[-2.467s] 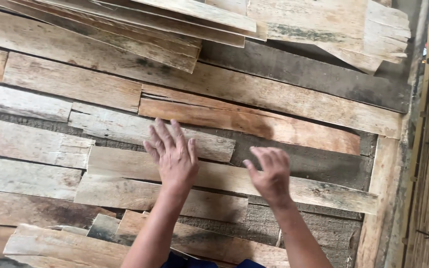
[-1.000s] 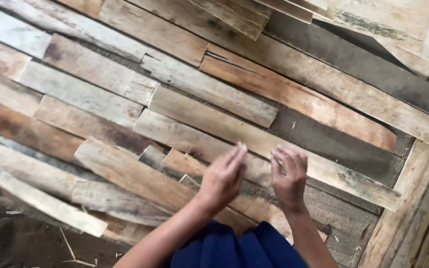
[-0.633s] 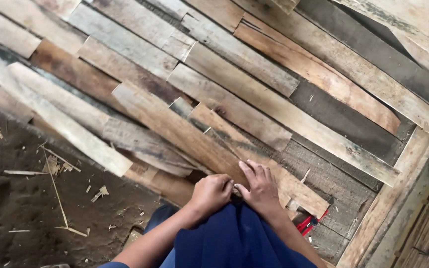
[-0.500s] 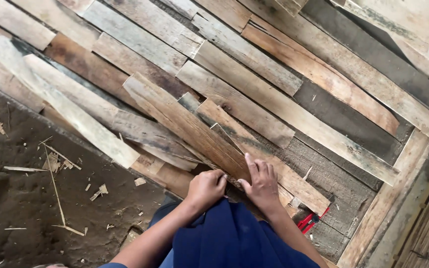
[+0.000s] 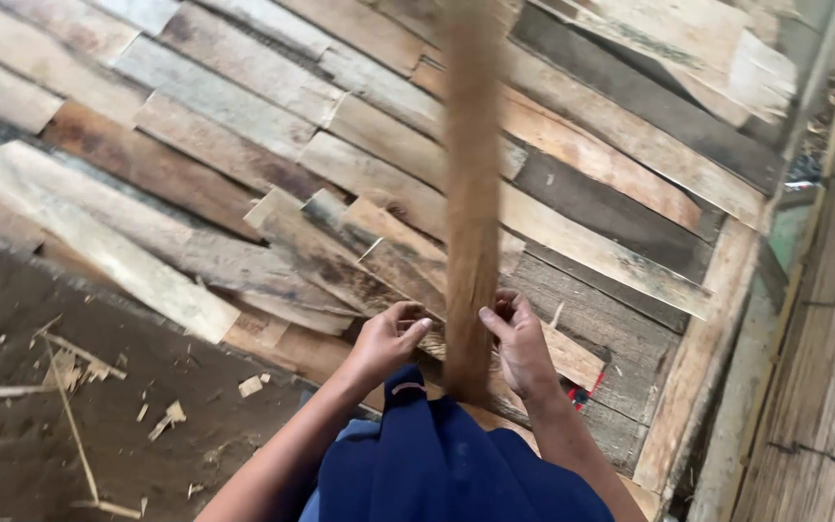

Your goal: Sorting, aligning, and trimming thin wood strips on a wooden surface in a workshop.

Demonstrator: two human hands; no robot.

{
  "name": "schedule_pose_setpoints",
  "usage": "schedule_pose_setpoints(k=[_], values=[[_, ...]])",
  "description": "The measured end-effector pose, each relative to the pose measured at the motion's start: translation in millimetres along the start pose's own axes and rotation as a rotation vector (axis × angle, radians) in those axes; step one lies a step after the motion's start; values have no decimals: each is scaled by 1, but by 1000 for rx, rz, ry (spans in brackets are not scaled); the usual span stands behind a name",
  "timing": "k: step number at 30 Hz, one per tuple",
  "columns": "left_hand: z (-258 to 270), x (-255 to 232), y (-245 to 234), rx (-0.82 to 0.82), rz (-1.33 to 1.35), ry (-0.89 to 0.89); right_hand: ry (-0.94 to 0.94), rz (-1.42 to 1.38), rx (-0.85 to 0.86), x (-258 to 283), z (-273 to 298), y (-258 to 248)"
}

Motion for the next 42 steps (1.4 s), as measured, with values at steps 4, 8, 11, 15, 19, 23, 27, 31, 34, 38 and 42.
schedule_pose_setpoints(k=[4, 8, 11, 15, 19, 23, 27, 31, 34, 38, 42], values=[[-3, -61, 44, 144, 112, 183, 82, -379, -196, 20, -5, -37], [-30, -96, 71, 113, -79, 244, 82, -454, -318, 6, -11, -90], [-58, -126, 93, 89, -212, 315, 75, -503, -485, 48, -9, -113], [-75, -181, 101, 31, -544, 407, 21, -526, -652, 31, -35, -193], [-115, -233, 95, -205, -724, 629, 73, -526, -776, -3, -59, -261], [-180, -238, 73, -527, -495, 862, 14, -568, -896, -48, -90, -308], [-215, -226, 96, -484, -574, 845, 61, -585, -959, -99, -119, -326], [-239, -223, 115, -516, -659, 920, 108, -557, -997, -96, -134, -313], [-244, -222, 120, -565, -653, 1002, 119, -541, -1001, -95, -143, -309], [-242, -225, 124, -607, -709, 982, 141, -520, -1007, -103, -152, -310], [-237, -230, 123, -624, -720, 976, 168, -515, -995, -113, -155, -311]])
Point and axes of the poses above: each hand's wrist, its own z-axis away from the middle knuckle, its own y-axis out of the palm, x = y × z, the point moved 10 cm from there along -z, towards the middle knuckle, and after that the axes turned 11 degrees about -y, right-handed, at the moved point
